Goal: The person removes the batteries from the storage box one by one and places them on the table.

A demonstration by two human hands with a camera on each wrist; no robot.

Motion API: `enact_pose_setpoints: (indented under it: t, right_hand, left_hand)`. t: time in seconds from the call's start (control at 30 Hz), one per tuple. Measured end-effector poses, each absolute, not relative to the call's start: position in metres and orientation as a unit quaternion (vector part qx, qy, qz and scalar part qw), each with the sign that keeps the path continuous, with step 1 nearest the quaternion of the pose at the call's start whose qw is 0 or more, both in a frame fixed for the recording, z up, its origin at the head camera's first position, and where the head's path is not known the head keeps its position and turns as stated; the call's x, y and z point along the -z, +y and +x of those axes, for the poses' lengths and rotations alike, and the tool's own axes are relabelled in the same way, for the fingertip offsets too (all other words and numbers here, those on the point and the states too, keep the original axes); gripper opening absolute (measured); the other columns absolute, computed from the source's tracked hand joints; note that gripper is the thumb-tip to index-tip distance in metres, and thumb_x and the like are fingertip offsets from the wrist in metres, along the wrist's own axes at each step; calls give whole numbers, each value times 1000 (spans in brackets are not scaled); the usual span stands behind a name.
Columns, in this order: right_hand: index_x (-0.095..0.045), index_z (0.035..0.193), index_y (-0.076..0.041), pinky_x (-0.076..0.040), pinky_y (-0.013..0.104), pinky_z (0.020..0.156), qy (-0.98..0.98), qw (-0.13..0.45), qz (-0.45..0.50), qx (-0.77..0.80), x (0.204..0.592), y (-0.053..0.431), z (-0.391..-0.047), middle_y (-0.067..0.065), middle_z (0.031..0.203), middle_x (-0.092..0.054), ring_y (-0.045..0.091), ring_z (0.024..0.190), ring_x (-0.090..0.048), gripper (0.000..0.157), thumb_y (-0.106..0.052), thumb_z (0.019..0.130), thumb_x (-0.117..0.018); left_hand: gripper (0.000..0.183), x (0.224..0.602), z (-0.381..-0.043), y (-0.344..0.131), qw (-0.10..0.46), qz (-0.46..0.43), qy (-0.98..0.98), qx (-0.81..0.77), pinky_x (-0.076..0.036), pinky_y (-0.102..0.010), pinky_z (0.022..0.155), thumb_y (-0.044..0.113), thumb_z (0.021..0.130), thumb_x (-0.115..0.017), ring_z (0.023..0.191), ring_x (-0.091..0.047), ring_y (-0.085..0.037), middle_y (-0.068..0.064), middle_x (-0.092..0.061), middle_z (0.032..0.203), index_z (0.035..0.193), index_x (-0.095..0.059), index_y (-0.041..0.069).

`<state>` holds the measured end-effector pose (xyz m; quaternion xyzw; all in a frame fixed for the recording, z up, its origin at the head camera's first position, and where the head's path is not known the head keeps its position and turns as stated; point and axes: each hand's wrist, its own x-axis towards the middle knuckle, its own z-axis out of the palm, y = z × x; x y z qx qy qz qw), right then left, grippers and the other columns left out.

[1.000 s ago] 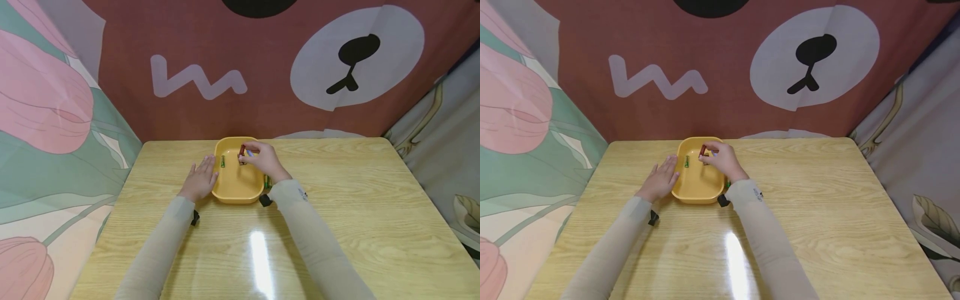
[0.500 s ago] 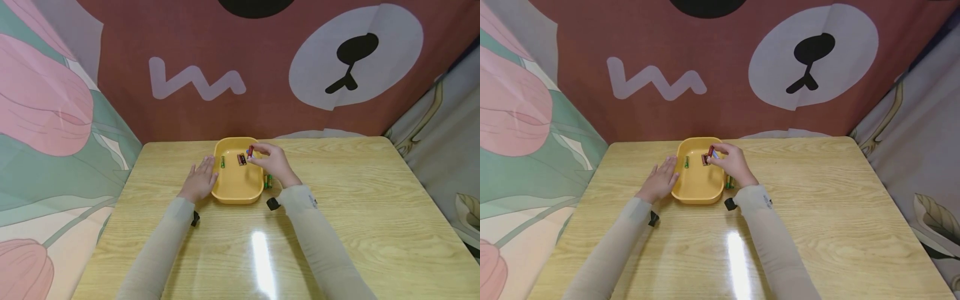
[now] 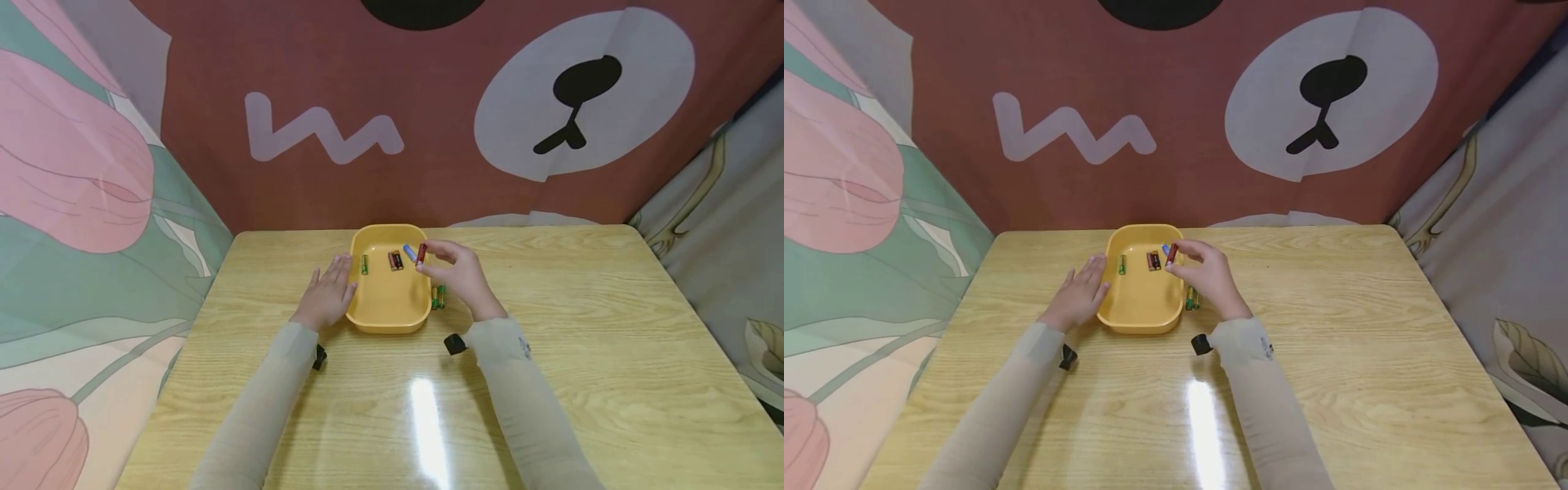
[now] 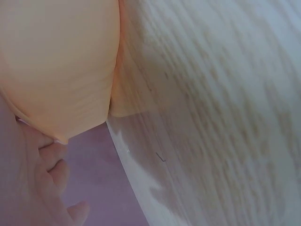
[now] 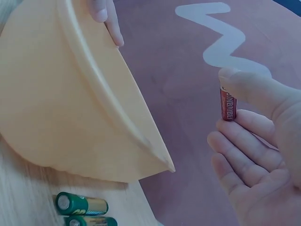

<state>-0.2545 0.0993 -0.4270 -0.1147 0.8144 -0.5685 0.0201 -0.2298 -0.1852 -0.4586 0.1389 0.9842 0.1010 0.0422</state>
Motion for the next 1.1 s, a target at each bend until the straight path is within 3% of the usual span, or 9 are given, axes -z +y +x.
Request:
enact_pose_setpoints:
  t: [0.3,0.6,0.9,1.1]
  right_hand:
    - [-57,131,-21,-37,47,102,814,32,-103,571,437,110,-248,-1,128,-57,24,123,-48,58,-34,78,-77]
    - [-59,129,-23,-38,44,102,807,25,-84,584,450,120,-244,-4,128,-57,23,122,-48,58,-34,76,-79]
    - [-56,130,-6,-35,47,104,791,21,-83,606,438,129,-230,12,131,-55,33,124,-46,55,-12,80,-76]
    - [-55,131,-5,-36,46,104,796,20,-85,598,436,136,-224,13,132,-54,32,124,-46,54,-11,81,-74]
  left_hand:
    - [61,461,-231,-187,43,136,984,-104,0,-48,114,39,103,-23,143,2,-17,-4,-4,158,152,-1,11]
    - [61,463,-232,-188,38,138,984,-105,-2,-49,114,39,103,-24,143,2,-18,-4,-4,158,152,-1,11]
    - [60,461,-231,-187,29,143,984,-99,-6,-51,113,38,103,-24,143,-2,-20,-6,-8,157,152,-3,9]
    - [61,461,-231,-186,33,141,985,-97,-6,-51,113,38,103,-24,143,-1,-20,-5,-7,158,152,-3,9]
